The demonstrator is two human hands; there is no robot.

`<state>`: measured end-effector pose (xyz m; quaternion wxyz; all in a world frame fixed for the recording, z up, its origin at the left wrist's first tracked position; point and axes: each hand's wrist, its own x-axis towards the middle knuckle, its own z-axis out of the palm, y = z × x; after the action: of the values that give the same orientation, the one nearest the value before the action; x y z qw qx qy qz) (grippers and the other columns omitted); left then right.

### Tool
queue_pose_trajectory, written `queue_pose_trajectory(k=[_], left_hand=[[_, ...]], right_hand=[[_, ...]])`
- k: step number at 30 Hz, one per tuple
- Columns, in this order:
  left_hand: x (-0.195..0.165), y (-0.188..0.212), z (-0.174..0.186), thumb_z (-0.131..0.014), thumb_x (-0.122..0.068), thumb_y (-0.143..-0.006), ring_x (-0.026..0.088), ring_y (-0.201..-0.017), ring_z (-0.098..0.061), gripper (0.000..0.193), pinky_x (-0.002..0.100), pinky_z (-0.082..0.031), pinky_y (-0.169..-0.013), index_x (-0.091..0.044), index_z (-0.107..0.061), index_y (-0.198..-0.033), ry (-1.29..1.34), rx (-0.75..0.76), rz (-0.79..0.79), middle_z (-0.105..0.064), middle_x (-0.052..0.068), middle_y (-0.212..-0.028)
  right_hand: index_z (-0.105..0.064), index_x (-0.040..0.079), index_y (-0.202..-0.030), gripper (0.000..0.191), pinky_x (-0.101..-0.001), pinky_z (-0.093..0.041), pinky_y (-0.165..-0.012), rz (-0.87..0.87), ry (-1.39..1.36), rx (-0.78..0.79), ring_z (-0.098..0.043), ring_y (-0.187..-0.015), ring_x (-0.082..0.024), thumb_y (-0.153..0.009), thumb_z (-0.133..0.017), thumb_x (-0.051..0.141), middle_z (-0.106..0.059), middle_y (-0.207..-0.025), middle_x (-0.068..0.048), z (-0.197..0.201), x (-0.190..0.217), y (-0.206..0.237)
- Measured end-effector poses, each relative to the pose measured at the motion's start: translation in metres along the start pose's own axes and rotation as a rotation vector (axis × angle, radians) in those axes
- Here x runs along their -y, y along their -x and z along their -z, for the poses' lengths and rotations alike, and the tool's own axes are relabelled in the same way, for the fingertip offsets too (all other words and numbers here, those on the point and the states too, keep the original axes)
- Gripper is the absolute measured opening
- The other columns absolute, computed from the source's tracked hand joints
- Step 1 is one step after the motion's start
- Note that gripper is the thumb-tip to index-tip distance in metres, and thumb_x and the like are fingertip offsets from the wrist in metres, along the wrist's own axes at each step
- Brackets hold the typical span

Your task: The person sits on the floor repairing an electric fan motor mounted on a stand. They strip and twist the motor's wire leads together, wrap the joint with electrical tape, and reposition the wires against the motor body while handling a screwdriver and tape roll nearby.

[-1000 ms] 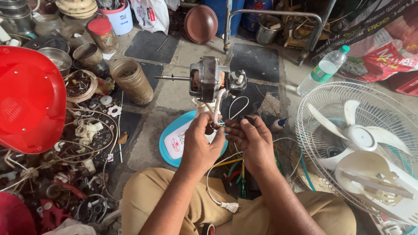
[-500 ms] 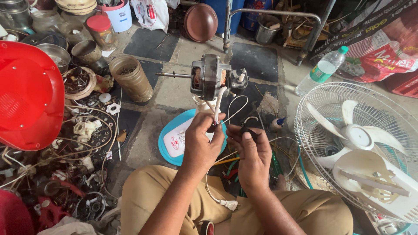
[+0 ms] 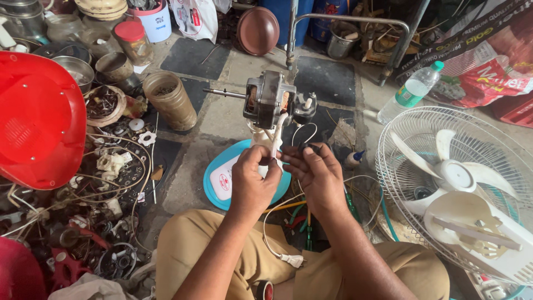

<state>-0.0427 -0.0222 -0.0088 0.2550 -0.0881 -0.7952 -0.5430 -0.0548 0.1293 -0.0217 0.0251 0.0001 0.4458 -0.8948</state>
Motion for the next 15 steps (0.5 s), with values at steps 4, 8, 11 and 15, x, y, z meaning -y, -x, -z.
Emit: queue_pose_trajectory(k=[4,8,11,15], left_hand=[[0.001,-0.001,0.0,-0.071,0.005,-0.084,0.031,-0.086,-0.067,0.02,0.036,-0.054,-0.072,-0.004,-0.061,-0.098,-0.062,0.02,-0.201,-0.069,0.012,-0.093],[0.003,0.001,-0.004,-0.07,0.002,-0.088,0.024,-0.082,-0.073,0.018,0.034,-0.056,-0.07,-0.004,-0.062,-0.103,0.059,0.056,0.012,-0.07,0.009,-0.095],[0.007,0.002,-0.009,-0.067,0.003,-0.091,0.021,-0.086,-0.074,0.014,0.032,-0.059,-0.073,-0.004,-0.062,-0.103,0.171,0.035,0.023,-0.07,0.008,-0.1],[0.012,-0.001,-0.01,-0.066,0.004,-0.092,0.022,-0.095,-0.072,0.015,0.032,-0.058,-0.081,-0.002,-0.061,-0.104,0.157,0.011,-0.152,-0.068,0.01,-0.105]], right_hand=[[-0.056,0.0,-0.111,0.015,-0.0424,-0.059,-0.088,-0.036,-0.059,-0.018,-0.072,-0.102,-0.032,-0.105,-0.047,0.01,-0.071,-0.114,-0.024,0.006,0.004,-0.005],[-0.057,0.001,-0.111,0.015,-0.0412,-0.061,-0.084,-0.022,-0.04,-0.073,-0.072,-0.097,-0.028,-0.104,-0.051,0.012,-0.071,-0.106,-0.016,0.013,-0.002,-0.007],[-0.06,0.0,-0.112,0.017,-0.0376,-0.06,-0.08,0.031,0.121,-0.124,-0.069,-0.092,-0.022,-0.105,-0.057,0.014,-0.07,-0.1,-0.011,0.014,-0.015,-0.009],[-0.065,-0.002,-0.114,0.019,-0.0324,-0.059,-0.08,0.133,0.301,-0.078,-0.067,-0.088,-0.015,-0.105,-0.061,0.015,-0.069,-0.097,-0.007,0.012,-0.029,-0.011]])
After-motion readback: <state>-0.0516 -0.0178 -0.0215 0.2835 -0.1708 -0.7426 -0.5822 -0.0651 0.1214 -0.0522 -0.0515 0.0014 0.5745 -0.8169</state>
